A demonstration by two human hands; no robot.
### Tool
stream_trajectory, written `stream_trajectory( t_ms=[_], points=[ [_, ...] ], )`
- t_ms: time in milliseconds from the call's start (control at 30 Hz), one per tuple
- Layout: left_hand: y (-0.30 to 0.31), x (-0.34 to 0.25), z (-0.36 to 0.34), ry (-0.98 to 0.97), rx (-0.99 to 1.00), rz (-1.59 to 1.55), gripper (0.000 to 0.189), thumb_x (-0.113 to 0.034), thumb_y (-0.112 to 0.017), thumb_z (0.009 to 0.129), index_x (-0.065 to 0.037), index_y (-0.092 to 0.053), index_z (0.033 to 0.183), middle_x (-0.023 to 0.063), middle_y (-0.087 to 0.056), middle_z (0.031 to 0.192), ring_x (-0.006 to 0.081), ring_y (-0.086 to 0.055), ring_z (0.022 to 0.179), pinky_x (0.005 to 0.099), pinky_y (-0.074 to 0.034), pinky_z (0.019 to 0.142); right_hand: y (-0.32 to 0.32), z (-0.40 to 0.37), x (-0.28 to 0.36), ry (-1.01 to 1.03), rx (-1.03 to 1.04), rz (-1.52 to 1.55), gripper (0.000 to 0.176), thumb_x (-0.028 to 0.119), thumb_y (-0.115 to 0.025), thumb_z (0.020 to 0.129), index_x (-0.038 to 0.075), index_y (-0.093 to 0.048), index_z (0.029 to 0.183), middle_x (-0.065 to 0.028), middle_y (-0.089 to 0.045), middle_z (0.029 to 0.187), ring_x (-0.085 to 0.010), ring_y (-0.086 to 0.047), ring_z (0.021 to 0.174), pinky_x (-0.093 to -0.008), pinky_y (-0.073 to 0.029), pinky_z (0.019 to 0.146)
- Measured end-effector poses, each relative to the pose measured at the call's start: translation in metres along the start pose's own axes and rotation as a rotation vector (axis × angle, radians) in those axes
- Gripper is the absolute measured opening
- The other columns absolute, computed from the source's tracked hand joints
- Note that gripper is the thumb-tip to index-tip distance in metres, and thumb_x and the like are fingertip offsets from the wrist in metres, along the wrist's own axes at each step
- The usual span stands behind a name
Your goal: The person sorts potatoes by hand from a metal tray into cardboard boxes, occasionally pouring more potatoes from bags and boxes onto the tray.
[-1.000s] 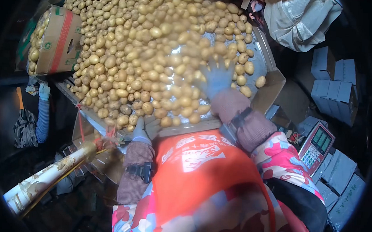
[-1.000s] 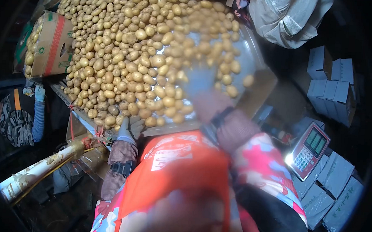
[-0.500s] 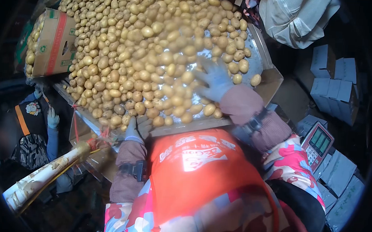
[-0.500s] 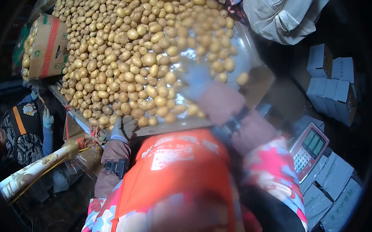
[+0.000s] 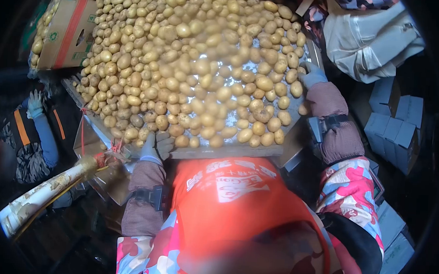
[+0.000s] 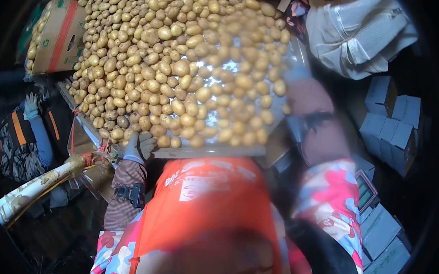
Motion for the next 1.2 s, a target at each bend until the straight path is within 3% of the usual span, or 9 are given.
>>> stream_trajectory(
  t_ms=[167, 400, 567, 867, 900, 1000, 1033, 1100, 1200],
  points=[
    [-0.001, 0.000, -0.006, 0.001, -0.041, -0.016, 0.065, -0.060, -0.038, 0.104, -0.005, -0.070, 0.116, 0.0110, -0.077, 0.099, 0.0210, -0.069, 0.072, 0.0322, -0.050, 0.056, 0.039, 0.000, 0.087, 0.412, -0.312, -0.168, 0.043, 0.024, -0.068, 0.090, 0.014, -0.064, 0.132, -0.0186, -0.066, 0.127, -0.0354, -0.063, 0.118, -0.0423, -0.049, 0.103],
    [0.002, 0.000, -0.007, 0.006, -0.087, -0.057, 0.061, -0.059, -0.042, 0.104, -0.006, -0.071, 0.113, 0.0111, -0.078, 0.094, 0.0174, -0.067, 0.063, 0.0280, -0.048, 0.048, -0.032, 0.056, 0.145, 0.532, -0.048, -0.628, 0.035, 0.028, -0.060, 0.097, 0.013, -0.062, 0.129, -0.0193, -0.065, 0.126, -0.0360, -0.060, 0.121, -0.0444, -0.046, 0.105],
    [-0.001, -0.004, -0.013, 0.013, -0.076, 0.010, 0.062, -0.059, -0.038, 0.105, -0.008, -0.073, 0.116, 0.0102, -0.078, 0.102, 0.0237, -0.071, 0.077, 0.0380, -0.050, 0.060, -0.046, 0.093, 0.133, 0.276, -0.022, -0.594, 0.041, 0.023, -0.042, 0.103, 0.006, -0.056, 0.138, -0.0229, -0.059, 0.142, -0.0374, -0.055, 0.135, -0.0463, -0.046, 0.111],
    [-0.005, -0.004, -0.016, 0.054, -0.081, -0.017, 0.063, -0.061, -0.038, 0.104, -0.011, -0.071, 0.120, 0.0103, -0.078, 0.103, 0.0281, -0.073, 0.083, 0.0418, -0.051, 0.068, -0.021, 0.059, 0.168, 0.193, 0.050, -0.744, 0.077, 0.019, -0.080, 0.069, 0.008, -0.054, 0.141, -0.0202, -0.057, 0.144, -0.0355, -0.055, 0.134, -0.0429, -0.046, 0.112],
    [-0.002, -0.002, -0.013, 0.078, -0.086, -0.022, 0.061, -0.060, -0.039, 0.104, -0.011, -0.071, 0.121, 0.0105, -0.078, 0.106, 0.0277, -0.073, 0.083, 0.0407, -0.052, 0.068, -0.028, 0.083, 0.148, 0.256, -0.036, -0.676, 0.052, 0.026, -0.065, 0.085, 0.010, -0.061, 0.134, -0.0191, -0.062, 0.138, -0.0344, -0.059, 0.130, -0.0436, -0.048, 0.109],
    [-0.005, -0.004, -0.019, 0.021, -0.086, -0.081, 0.060, -0.061, -0.041, 0.103, -0.011, -0.071, 0.120, 0.0106, -0.077, 0.109, 0.0279, -0.073, 0.082, 0.0415, -0.053, 0.072, -0.021, 0.092, 0.139, 0.112, -0.030, -0.450, 0.062, 0.026, -0.079, 0.083, 0.016, -0.060, 0.141, -0.0206, -0.064, 0.134, -0.0316, -0.062, 0.126, -0.0423, -0.051, 0.104],
    [-0.007, -0.003, -0.018, 0.085, 0.005, -0.090, 0.052, -0.051, -0.044, 0.105, -0.009, -0.068, 0.125, 0.0109, -0.074, 0.119, 0.0270, -0.072, 0.095, 0.0424, -0.054, 0.080, -0.015, 0.082, 0.133, 0.138, -0.084, -0.393, 0.057, 0.028, -0.077, 0.087, 0.017, -0.061, 0.140, -0.0190, -0.068, 0.128, -0.0286, -0.065, 0.120, -0.0406, -0.053, 0.099],
    [-0.032, -0.014, 0.007, -0.599, 0.354, 0.256, 0.047, -0.043, -0.044, 0.106, -0.008, -0.064, 0.129, 0.0113, -0.071, 0.125, 0.0256, -0.070, 0.104, 0.0428, -0.054, 0.086, -0.008, 0.040, 0.133, 0.157, -0.033, 0.053, 0.051, 0.030, -0.073, 0.093, 0.018, -0.062, 0.141, -0.0120, -0.071, 0.114, -0.0201, -0.068, 0.102, -0.0346, -0.054, 0.089],
    [-0.117, -0.005, -0.049, -0.219, 0.894, -0.243, 0.040, -0.029, -0.042, 0.107, -0.007, -0.057, 0.138, 0.0136, -0.065, 0.133, 0.0236, -0.063, 0.118, 0.0404, -0.052, 0.094, -0.037, -0.098, 0.185, 0.153, 0.408, 0.467, 0.049, 0.028, -0.070, 0.097, 0.015, -0.060, 0.143, 0.0003, -0.065, 0.100, -0.0079, -0.057, 0.086, -0.0244, -0.050, 0.080]
  ],
)
Point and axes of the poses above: each hand's wrist, its own z-axis towards the middle knuckle, its own y-axis out of the back of the hand, x = y × z, the point moved 9 cm from there along z, towards the middle knuckle
